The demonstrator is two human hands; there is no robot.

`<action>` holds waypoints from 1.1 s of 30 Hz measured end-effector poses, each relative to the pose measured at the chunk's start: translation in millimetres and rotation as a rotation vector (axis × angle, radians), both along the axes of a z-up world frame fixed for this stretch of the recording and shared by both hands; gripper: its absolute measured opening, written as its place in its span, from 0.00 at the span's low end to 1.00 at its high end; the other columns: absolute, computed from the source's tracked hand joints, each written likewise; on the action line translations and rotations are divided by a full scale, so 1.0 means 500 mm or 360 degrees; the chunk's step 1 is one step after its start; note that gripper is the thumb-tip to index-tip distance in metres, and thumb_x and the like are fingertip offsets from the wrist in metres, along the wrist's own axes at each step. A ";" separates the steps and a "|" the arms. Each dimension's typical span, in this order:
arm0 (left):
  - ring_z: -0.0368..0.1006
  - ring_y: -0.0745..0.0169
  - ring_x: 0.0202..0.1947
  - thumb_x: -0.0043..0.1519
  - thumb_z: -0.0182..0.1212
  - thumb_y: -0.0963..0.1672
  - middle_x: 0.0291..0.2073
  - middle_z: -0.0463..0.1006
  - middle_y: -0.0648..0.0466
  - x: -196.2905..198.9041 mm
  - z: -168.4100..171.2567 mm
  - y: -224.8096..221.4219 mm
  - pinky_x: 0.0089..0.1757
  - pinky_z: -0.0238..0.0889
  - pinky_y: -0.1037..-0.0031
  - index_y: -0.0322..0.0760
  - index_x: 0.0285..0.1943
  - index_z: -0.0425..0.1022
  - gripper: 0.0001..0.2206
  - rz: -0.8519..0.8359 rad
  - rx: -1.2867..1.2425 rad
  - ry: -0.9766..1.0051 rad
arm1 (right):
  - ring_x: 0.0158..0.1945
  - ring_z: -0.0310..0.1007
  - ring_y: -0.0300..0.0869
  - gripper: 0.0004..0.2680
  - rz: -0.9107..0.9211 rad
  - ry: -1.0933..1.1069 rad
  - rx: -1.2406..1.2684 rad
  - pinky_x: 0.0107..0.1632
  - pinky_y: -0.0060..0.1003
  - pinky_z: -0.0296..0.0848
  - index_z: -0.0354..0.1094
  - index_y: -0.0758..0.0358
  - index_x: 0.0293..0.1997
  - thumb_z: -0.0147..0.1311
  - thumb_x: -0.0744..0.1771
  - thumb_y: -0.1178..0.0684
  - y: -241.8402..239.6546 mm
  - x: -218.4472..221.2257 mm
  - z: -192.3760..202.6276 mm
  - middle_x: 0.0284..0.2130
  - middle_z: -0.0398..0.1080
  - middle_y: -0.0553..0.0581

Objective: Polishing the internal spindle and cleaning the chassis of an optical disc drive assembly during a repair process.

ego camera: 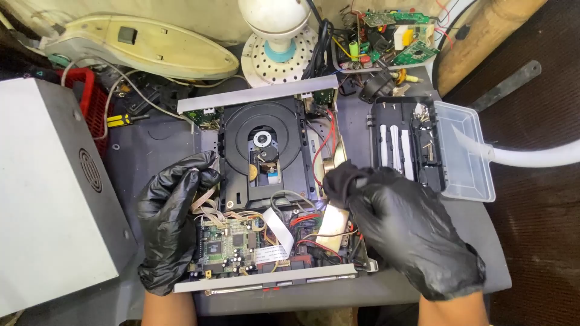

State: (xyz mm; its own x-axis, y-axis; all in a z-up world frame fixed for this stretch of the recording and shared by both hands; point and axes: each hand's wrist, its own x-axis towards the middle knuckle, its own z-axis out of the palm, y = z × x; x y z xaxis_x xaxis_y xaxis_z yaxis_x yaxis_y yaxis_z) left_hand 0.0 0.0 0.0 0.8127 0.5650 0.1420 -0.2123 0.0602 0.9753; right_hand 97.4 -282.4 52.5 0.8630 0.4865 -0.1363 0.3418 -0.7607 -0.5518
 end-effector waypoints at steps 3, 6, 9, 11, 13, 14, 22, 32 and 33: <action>0.82 0.57 0.40 0.65 0.60 0.41 0.44 0.83 0.43 0.002 -0.012 0.004 0.48 0.80 0.66 0.28 0.52 0.79 0.10 0.0005 0.0034 -0.0044 | 0.53 0.78 0.54 0.12 0.0062 -0.0124 0.0110 0.52 0.50 0.73 0.81 0.45 0.48 0.49 0.66 0.47 0.000 0.000 -0.023 0.51 0.79 0.51; 0.82 0.55 0.44 0.65 0.59 0.40 0.49 0.83 0.45 -0.002 -0.013 0.005 0.52 0.80 0.66 0.29 0.52 0.79 0.10 0.0003 -0.0067 -0.0055 | 0.57 0.78 0.49 0.12 0.0114 -0.0328 0.0595 0.59 0.45 0.72 0.76 0.50 0.53 0.48 0.68 0.50 0.011 0.022 -0.060 0.53 0.78 0.53; 0.83 0.53 0.43 0.65 0.59 0.39 0.46 0.83 0.43 -0.001 -0.016 0.008 0.51 0.82 0.65 0.28 0.54 0.78 0.11 0.0031 -0.0016 -0.0024 | 0.60 0.74 0.48 0.14 0.0017 -0.0241 0.0477 0.57 0.46 0.69 0.74 0.45 0.55 0.46 0.65 0.47 0.018 0.015 -0.045 0.57 0.76 0.48; 0.83 0.52 0.44 0.65 0.59 0.39 0.46 0.83 0.43 0.001 -0.005 0.001 0.52 0.81 0.66 0.28 0.54 0.78 0.11 0.0015 -0.0029 -0.0028 | 0.54 0.77 0.52 0.14 0.0018 -0.0209 0.0254 0.53 0.50 0.73 0.74 0.46 0.56 0.47 0.66 0.46 0.015 0.004 -0.022 0.52 0.78 0.53; 0.83 0.52 0.46 0.64 0.59 0.40 0.46 0.83 0.43 0.002 -0.002 0.000 0.52 0.80 0.66 0.28 0.53 0.78 0.11 -0.0006 -0.0039 -0.0029 | 0.47 0.80 0.57 0.14 0.0014 -0.0175 0.0033 0.48 0.53 0.77 0.74 0.48 0.57 0.47 0.67 0.44 0.011 -0.006 -0.004 0.47 0.79 0.58; 0.83 0.53 0.44 0.65 0.59 0.40 0.47 0.83 0.43 0.003 -0.006 0.003 0.51 0.81 0.66 0.28 0.52 0.79 0.10 -0.0018 -0.0017 -0.0055 | 0.50 0.79 0.53 0.13 0.0003 -0.0119 -0.0068 0.47 0.53 0.75 0.75 0.40 0.53 0.47 0.66 0.43 0.009 -0.011 0.003 0.49 0.80 0.49; 0.83 0.55 0.43 0.65 0.58 0.40 0.47 0.84 0.44 0.006 -0.005 0.005 0.48 0.81 0.66 0.28 0.53 0.79 0.10 -0.0003 0.0024 -0.0072 | 0.47 0.81 0.50 0.16 -0.0080 -0.0398 0.0044 0.39 0.50 0.76 0.77 0.40 0.52 0.51 0.62 0.43 -0.015 -0.038 0.013 0.49 0.80 0.47; 0.81 0.57 0.41 0.60 0.66 0.38 0.38 0.85 0.42 0.019 -0.008 0.008 0.45 0.78 0.65 0.28 0.47 0.82 0.08 0.0033 0.0095 -0.0113 | 0.48 0.77 0.59 0.12 0.0432 -0.0519 0.0094 0.50 0.53 0.75 0.75 0.55 0.45 0.49 0.61 0.55 0.103 -0.001 -0.044 0.40 0.77 0.62; 0.80 0.57 0.43 0.55 0.71 0.36 0.37 0.86 0.38 0.026 -0.003 0.005 0.45 0.77 0.63 0.26 0.43 0.83 0.08 0.0092 0.0177 -0.0067 | 0.41 0.78 0.60 0.10 0.0242 -0.0506 -0.0199 0.40 0.54 0.78 0.77 0.56 0.30 0.58 0.62 0.42 0.109 0.013 -0.073 0.27 0.77 0.63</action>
State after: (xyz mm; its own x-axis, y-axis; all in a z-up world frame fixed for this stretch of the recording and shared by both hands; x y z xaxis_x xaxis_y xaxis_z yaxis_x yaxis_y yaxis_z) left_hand 12.9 2.4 -1.6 0.7711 0.5898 0.2400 -0.2533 -0.0617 0.9654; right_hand 104.0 -228.1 16.0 0.7908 0.6091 0.0601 0.5954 -0.7429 -0.3059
